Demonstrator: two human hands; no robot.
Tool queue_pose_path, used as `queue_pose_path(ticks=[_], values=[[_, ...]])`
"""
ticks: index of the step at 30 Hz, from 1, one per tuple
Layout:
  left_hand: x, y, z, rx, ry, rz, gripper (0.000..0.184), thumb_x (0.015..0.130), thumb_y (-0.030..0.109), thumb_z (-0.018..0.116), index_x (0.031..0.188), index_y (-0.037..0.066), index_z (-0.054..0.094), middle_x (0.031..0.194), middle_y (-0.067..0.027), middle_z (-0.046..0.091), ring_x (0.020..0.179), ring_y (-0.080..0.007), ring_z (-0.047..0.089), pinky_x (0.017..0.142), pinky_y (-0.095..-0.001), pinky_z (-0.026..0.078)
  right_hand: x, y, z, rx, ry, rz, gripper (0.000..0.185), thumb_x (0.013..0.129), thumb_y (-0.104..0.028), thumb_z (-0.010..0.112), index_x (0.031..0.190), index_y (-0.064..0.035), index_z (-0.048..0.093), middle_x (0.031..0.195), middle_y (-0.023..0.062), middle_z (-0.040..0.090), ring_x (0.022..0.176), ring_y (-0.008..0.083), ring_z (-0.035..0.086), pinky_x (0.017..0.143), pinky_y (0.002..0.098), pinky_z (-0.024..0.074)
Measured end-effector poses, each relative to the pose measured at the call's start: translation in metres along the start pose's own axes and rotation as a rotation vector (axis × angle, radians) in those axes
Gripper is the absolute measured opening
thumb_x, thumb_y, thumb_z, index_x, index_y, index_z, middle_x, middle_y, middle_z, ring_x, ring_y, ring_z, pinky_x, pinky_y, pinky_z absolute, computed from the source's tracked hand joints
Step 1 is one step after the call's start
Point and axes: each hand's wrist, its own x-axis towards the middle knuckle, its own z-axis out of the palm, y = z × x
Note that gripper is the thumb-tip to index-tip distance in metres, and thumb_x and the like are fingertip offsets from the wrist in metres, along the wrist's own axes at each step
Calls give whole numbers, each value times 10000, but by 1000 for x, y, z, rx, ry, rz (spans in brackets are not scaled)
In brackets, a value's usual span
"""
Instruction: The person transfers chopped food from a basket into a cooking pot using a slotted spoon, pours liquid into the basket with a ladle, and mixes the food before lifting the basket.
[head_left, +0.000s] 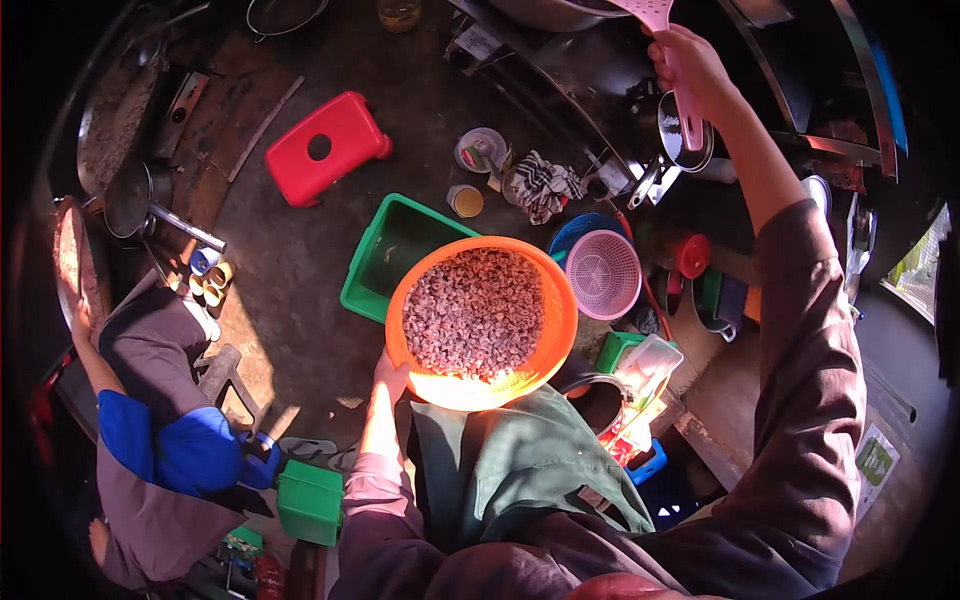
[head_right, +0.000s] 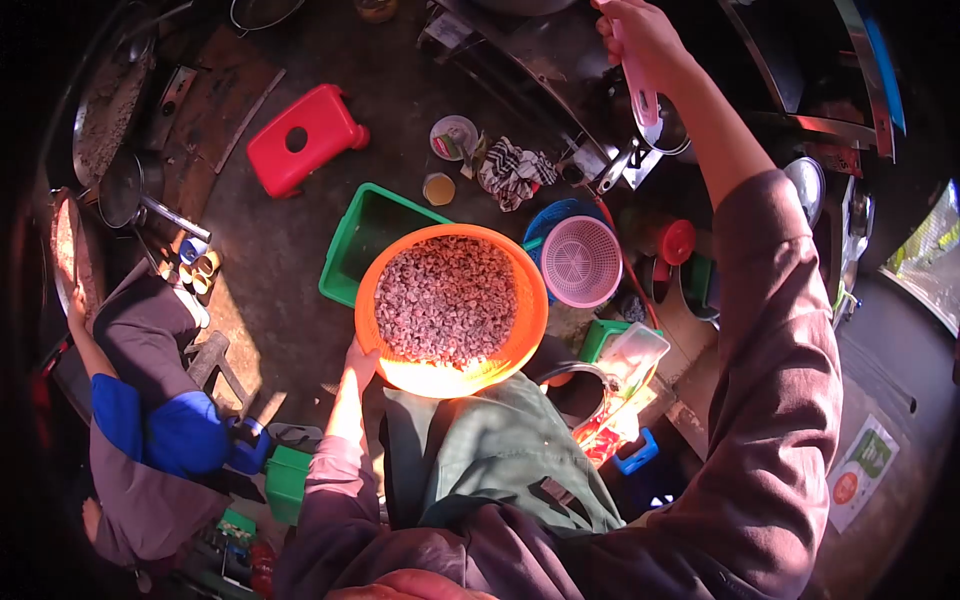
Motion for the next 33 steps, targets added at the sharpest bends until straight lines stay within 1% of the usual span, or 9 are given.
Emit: queue_pose_path(ticks=[4,10,11,17,21,24,27,30,33], values=[[-2,8,-1,130,8,2,553,752,-29,582,1286,22,444,1122,-157,592,1053,-263,578,903,-347,442,89,-6,8,-496,258,138,287,789,-57,537,1069,-30,595,865,212,660,760,343,653,661,431,511],[4,-11,2,-146,-26,-16,547,762,-61,573,1286,30,442,1132,-157,592,1072,-274,573,915,-352,432,153,39,-14,-1728,329,-482,245,884,-169,469,1004,-2,604,889,210,663,820,330,654,699,422,531],[3,-9,2,-121,-29,-7,549,762,-57,577,1287,31,441,1133,-157,592,1075,-277,573,916,-353,432,106,4,15,-1396,412,-244,279,908,-134,389,1069,-27,589,903,230,654,867,357,644,746,442,519],[3,11,0,59,-7,28,525,751,-10,568,1264,28,462,1108,-153,603,1056,-269,583,897,-344,442,86,35,-21,-1471,347,-282,312,897,-159,432,1159,-16,519,897,253,640,854,414,633,747,461,516],[13,1,-4,-14,-56,119,515,750,30,543,1260,28,471,1107,-144,610,1059,-245,582,899,-331,440,-50,20,47,-721,280,-204,317,918,-215,465,1180,-61,554,728,10,532,551,59,444,509,220,382],[9,19,-5,-4,-46,137,528,764,29,525,1287,34,455,1127,-135,609,1074,-219,573,915,-315,431,-150,72,61,-548,111,-155,332,961,-220,440,1234,-61,542,718,0,530,579,57,464,530,214,396],[8,20,-6,-2,-52,125,537,770,29,518,1302,40,446,1140,-130,606,1085,-209,567,925,-306,424,-239,140,74,-811,-213,-365,410,920,-101,465,1330,-107,474,855,118,585,673,195,577,632,328,492],[8,29,-6,15,-71,115,539,773,30,527,1305,31,440,1151,-132,597,1094,-211,559,933,-310,419,-285,168,102,-1103,-542,-138,503,878,-112,516,1367,-178,424,856,149,542,735,325,616,624,416,529],[7,40,-8,138,-75,61,541,782,0,515,1315,11,423,1172,-111,579,1099,-173,534,940,-293,409,-286,208,114,-1284,-443,-386,534,877,-131,507,1392,-210,392,860,131,522,674,280,607,555,388,526]])
